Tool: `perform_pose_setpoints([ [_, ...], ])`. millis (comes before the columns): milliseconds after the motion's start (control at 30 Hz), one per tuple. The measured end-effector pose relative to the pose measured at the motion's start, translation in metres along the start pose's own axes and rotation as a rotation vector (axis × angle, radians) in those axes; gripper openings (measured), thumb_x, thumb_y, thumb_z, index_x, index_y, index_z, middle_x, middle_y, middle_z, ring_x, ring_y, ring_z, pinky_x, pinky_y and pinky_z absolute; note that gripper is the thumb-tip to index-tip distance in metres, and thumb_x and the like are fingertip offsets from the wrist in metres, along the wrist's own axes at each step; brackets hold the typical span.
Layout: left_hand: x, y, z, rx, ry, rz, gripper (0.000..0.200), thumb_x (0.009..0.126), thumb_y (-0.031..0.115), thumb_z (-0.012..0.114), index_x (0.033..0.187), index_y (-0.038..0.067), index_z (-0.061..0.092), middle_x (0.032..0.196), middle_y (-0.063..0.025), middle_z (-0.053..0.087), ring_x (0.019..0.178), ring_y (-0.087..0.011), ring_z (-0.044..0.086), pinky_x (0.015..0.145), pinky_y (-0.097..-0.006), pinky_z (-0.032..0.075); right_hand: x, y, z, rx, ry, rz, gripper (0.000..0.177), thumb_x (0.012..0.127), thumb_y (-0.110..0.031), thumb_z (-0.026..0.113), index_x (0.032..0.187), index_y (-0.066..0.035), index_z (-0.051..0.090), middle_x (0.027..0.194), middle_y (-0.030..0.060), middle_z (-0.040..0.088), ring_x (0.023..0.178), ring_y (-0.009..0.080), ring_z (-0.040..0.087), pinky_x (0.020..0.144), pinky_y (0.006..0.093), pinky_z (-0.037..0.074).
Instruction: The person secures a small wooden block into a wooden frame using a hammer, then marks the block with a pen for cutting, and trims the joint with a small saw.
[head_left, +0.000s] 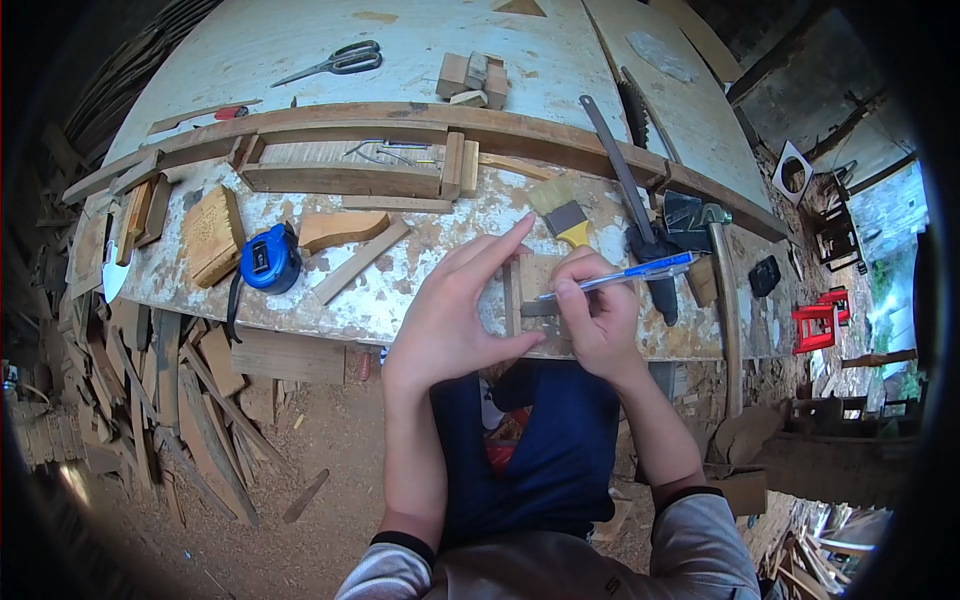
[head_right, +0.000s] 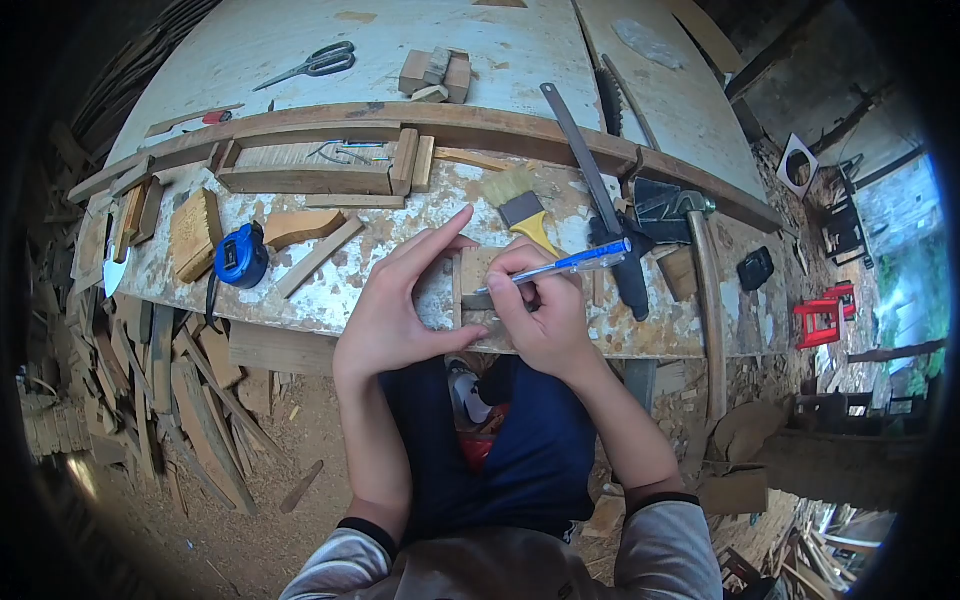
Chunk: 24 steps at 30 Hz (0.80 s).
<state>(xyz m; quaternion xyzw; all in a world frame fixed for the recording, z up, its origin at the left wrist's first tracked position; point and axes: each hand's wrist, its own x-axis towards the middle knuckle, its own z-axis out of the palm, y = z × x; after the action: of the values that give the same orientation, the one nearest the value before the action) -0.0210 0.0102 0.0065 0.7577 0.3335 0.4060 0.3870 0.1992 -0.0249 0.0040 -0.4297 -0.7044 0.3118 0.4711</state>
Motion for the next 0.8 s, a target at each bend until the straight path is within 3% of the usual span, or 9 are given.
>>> perform_pose_setpoints([
  [133, -0.0002, 0.0009, -0.0004, 0.007, 0.001, 0.002, 0.114, 0.064, 0.014, 0.099, 0.167, 0.011, 0.05, 0.131, -0.0174, 0.073, 0.123, -0.0303, 0.07, 0.113, -0.0416, 0.052, 0.002, 0.0055, 0.0067, 0.039, 0.091, -0.061, 0.007, 0.104, -0.006, 0.069, 0.1, -0.002, 0.067, 0.087, 0.0021, 0.059, 0.069, 0.0081, 0.042, 0.063, 0.0268, 0.035],
  [433, -0.0004, 0.0018, -0.0007, 0.008, -0.004, -0.01, 0.114, 0.064, 0.014, 0.099, 0.166, 0.01, 0.05, 0.131, -0.0175, 0.073, 0.123, -0.0301, 0.07, 0.112, -0.0414, 0.052, 0.0021, 0.0072, 0.0068, 0.041, 0.102, -0.044, 0.007, 0.104, -0.007, 0.069, 0.1, -0.002, 0.067, 0.087, 0.0019, 0.059, 0.069, 0.0079, 0.042, 0.063, 0.0268, 0.035],
  [533, -0.0002, 0.0015, -0.0007, 0.017, 0.001, -0.006, 0.113, 0.064, 0.014, 0.099, 0.166, 0.01, 0.051, 0.131, -0.0175, 0.073, 0.123, -0.0302, 0.07, 0.112, -0.0415, 0.053, 0.0013, 0.0064, 0.007, 0.059, 0.087, -0.046, 0.007, 0.104, -0.007, 0.069, 0.1, -0.001, 0.067, 0.086, 0.0014, 0.057, 0.069, 0.0079, 0.041, 0.063, 0.0266, 0.035],
  [633, -0.0005, 0.0002, 0.0001, 0.025, 0.003, -0.004, 0.113, 0.064, 0.014, 0.099, 0.166, 0.011, 0.051, 0.131, -0.0174, 0.073, 0.123, -0.0304, 0.07, 0.112, -0.0417, 0.053, -0.0002, 0.0013, 0.002, 0.01, 0.032, 0.018, 0.008, 0.109, -0.006, 0.061, 0.103, -0.001, 0.064, 0.096, 0.0049, 0.06, 0.083, 0.0099, 0.053, 0.074, 0.0271, 0.043],
  [800, -0.0004, 0.0005, -0.0003, 0.03, -0.005, -0.012, 0.113, 0.064, 0.015, 0.099, 0.166, 0.011, 0.051, 0.131, -0.0169, 0.073, 0.124, -0.0306, 0.07, 0.112, -0.0418, 0.053, -0.001, 0.0004, 0.002, 0.02, 0.024, 0.029, 0.008, 0.109, -0.006, 0.06, 0.103, -0.001, 0.064, 0.096, 0.0049, 0.06, 0.083, 0.0098, 0.053, 0.075, 0.0269, 0.042],
])
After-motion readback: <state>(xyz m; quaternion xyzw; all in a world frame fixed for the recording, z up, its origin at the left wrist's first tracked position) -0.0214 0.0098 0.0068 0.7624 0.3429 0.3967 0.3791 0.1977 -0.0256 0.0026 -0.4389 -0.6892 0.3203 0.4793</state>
